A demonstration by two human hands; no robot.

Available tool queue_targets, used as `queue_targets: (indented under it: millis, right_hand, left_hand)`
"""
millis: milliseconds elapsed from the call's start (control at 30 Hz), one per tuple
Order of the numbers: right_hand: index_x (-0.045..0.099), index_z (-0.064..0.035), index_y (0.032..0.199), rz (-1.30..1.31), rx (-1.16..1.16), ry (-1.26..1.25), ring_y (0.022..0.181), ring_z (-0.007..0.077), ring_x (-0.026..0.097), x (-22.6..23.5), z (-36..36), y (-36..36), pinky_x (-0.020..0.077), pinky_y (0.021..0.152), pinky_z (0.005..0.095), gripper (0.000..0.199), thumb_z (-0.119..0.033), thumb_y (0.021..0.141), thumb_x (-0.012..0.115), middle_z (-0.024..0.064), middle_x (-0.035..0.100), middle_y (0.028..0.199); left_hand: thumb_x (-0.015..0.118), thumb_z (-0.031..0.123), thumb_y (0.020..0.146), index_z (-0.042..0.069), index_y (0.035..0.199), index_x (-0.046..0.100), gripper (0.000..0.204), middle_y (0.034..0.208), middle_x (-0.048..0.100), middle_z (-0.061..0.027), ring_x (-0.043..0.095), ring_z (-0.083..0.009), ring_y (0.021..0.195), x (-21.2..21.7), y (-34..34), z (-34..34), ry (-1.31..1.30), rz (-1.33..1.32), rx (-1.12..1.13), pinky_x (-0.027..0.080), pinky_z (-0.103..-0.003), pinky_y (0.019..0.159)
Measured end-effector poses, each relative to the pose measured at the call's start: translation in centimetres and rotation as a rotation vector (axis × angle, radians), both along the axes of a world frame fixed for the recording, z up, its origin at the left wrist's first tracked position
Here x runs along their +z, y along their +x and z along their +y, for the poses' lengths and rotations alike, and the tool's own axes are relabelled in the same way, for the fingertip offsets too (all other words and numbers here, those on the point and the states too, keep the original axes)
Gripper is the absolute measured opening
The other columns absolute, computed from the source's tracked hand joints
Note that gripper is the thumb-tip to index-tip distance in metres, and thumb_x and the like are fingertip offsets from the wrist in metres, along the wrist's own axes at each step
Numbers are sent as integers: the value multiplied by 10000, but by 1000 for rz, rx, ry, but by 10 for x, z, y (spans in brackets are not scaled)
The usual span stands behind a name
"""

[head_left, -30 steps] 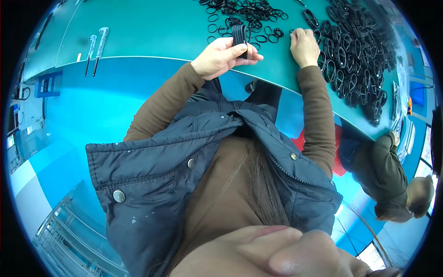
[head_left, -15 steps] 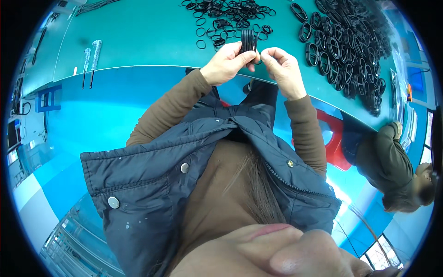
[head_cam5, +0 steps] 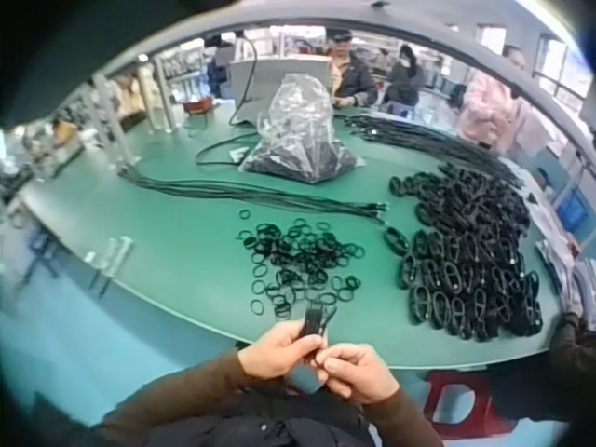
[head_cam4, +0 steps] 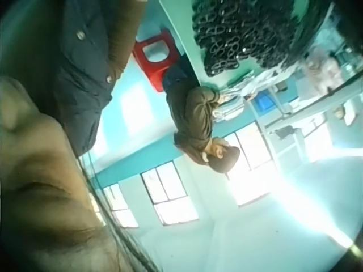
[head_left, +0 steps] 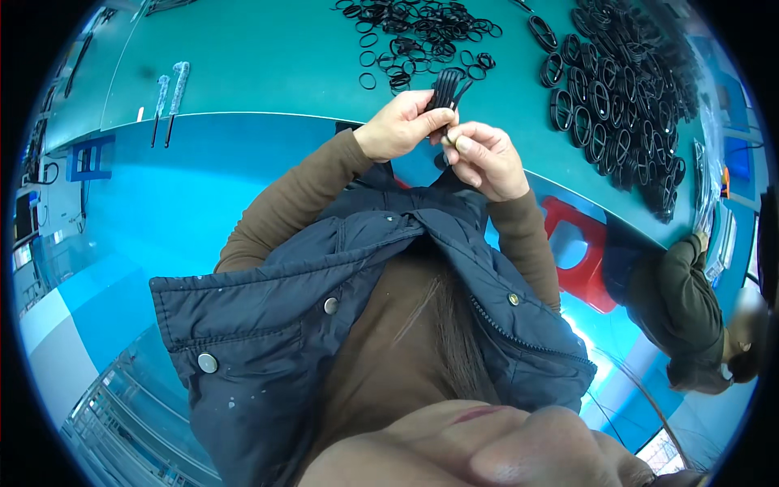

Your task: Bundling and coiling long black wires into neat circular loops at a workstation.

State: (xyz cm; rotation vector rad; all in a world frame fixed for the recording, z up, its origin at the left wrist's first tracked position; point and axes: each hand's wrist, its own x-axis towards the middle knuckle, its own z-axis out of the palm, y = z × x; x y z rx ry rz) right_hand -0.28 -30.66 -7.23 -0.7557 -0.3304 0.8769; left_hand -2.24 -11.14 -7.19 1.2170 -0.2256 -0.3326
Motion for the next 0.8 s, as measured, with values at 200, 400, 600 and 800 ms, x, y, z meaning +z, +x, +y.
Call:
queue_targets:
  millis: [200, 400, 600, 800]
  right_hand:
    - [587, -47, 1262, -425, -101, -412, 509, 76, 517, 29, -32, 11, 362, 372, 192, 371, 32, 905, 523, 87, 677, 858]
    - [555, -38, 1277, -1177, -67, -986, 573, 142, 595, 78, -26, 32, 420, 404, 239, 456, 2, 828, 628, 65, 689, 835]
    - [495, -84, 1289, -1343, 270, -1000, 645, 209, 653, 81, -2, 55, 464, 455, 278, 558, -104, 776, 713, 81, 688, 834]
    - [453, -170, 1325, -249, 259, -404, 733, 371, 682, 28, -21, 62, 575, 616, 384, 643, -299, 780, 769, 146, 690, 963]
  left_hand:
    - [508, 91, 955, 19, 994, 581, 110, 842, 574, -64, 524, -124, 689, -1, -2, 0, 14, -21, 108, 469, -242, 657]
    - [510, 58, 928, 15, 966, 583, 92, 838, 575, -68, 549, -136, 696, 7, 1, -2, 458, -253, -71, 482, -258, 653]
    - [543, 77, 912, 7, 954, 601, 100, 848, 585, -78, 588, -150, 707, 15, -3, -8, 444, -353, -177, 494, -269, 649]
    - [552, 144, 928, 54, 1023, 605, 141, 894, 611, -118, 588, -264, 743, 15, -6, 1, -201, 11, -114, 516, -358, 725]
